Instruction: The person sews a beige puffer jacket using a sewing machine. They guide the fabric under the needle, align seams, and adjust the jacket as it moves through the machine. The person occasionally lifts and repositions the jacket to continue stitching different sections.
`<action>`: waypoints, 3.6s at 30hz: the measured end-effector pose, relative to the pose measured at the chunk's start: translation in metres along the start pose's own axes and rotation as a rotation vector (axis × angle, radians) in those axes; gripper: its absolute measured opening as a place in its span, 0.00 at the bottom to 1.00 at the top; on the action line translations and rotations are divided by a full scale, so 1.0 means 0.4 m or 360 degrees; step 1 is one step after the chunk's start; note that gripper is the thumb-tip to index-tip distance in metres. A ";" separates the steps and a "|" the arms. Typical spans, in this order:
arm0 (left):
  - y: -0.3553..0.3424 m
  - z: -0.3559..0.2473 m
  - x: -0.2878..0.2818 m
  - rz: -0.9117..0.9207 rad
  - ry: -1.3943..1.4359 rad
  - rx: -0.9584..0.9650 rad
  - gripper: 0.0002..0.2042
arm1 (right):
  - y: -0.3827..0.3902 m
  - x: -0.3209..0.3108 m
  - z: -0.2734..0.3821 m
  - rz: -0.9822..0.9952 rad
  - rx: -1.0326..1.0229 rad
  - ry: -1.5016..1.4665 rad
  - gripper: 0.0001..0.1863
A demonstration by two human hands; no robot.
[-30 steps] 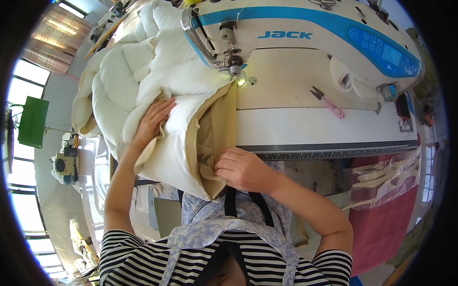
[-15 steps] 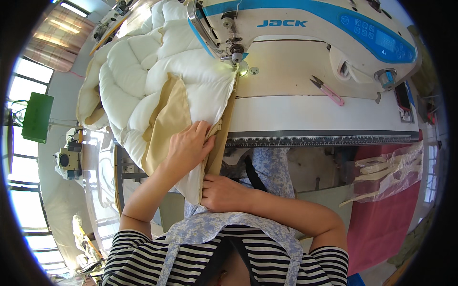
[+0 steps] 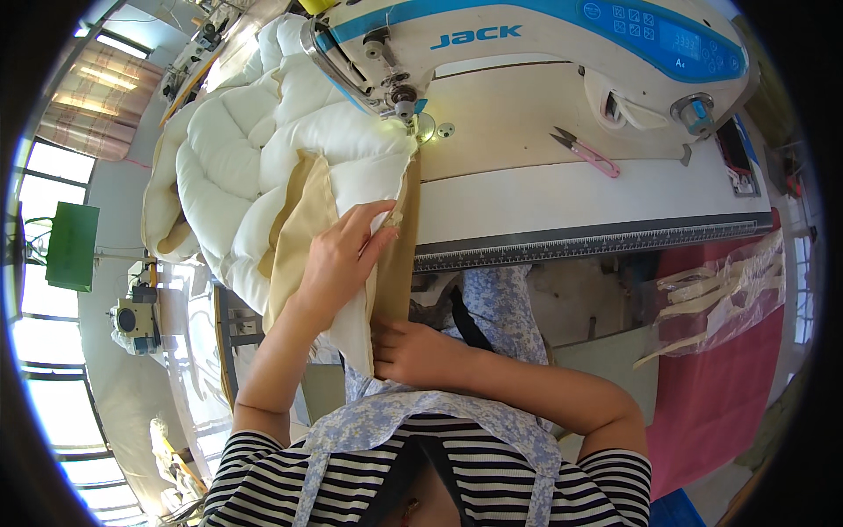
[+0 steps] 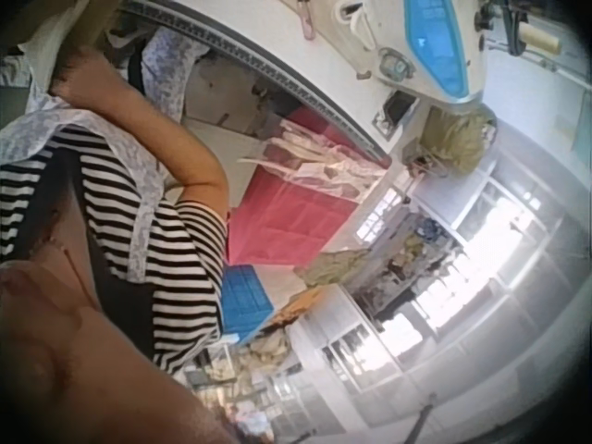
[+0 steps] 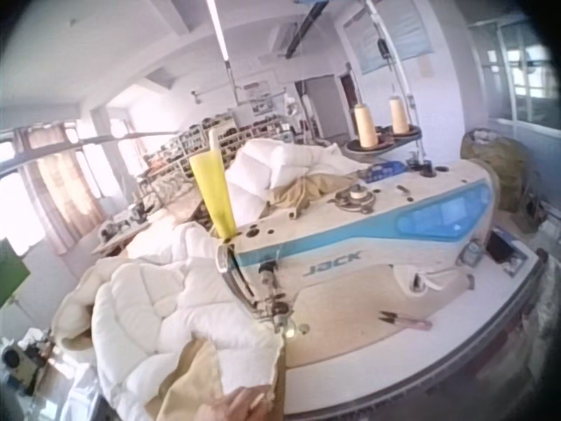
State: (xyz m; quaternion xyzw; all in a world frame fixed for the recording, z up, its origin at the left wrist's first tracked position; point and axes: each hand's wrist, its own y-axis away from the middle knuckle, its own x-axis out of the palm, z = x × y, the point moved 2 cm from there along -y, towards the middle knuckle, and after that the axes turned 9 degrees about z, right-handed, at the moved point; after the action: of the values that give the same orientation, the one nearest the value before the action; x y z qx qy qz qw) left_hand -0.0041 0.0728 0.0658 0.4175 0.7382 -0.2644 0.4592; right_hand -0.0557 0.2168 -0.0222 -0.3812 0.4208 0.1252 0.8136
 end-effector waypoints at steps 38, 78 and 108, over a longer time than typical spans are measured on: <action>-0.084 0.061 0.099 0.0023 -0.0448 0.0606 0.05 | 0.066 0.008 -0.018 0.0080 0.0294 -0.0352 0.16; 0.276 0.030 0.152 0.0540 0.1973 -0.0733 0.11 | 0.005 -0.173 -0.081 -0.0303 0.1041 -0.1734 0.19; 0.003 0.310 0.151 -0.0554 0.3160 -0.0706 0.18 | 0.006 -0.144 -0.081 -0.0262 0.1213 -0.2015 0.21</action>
State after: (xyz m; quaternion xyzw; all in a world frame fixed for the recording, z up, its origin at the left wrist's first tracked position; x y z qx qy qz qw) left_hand 0.0400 0.0000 -0.0429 0.2411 0.8672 0.2787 -0.3350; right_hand -0.1114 0.2016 0.0102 0.0423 -0.1442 0.1048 0.9831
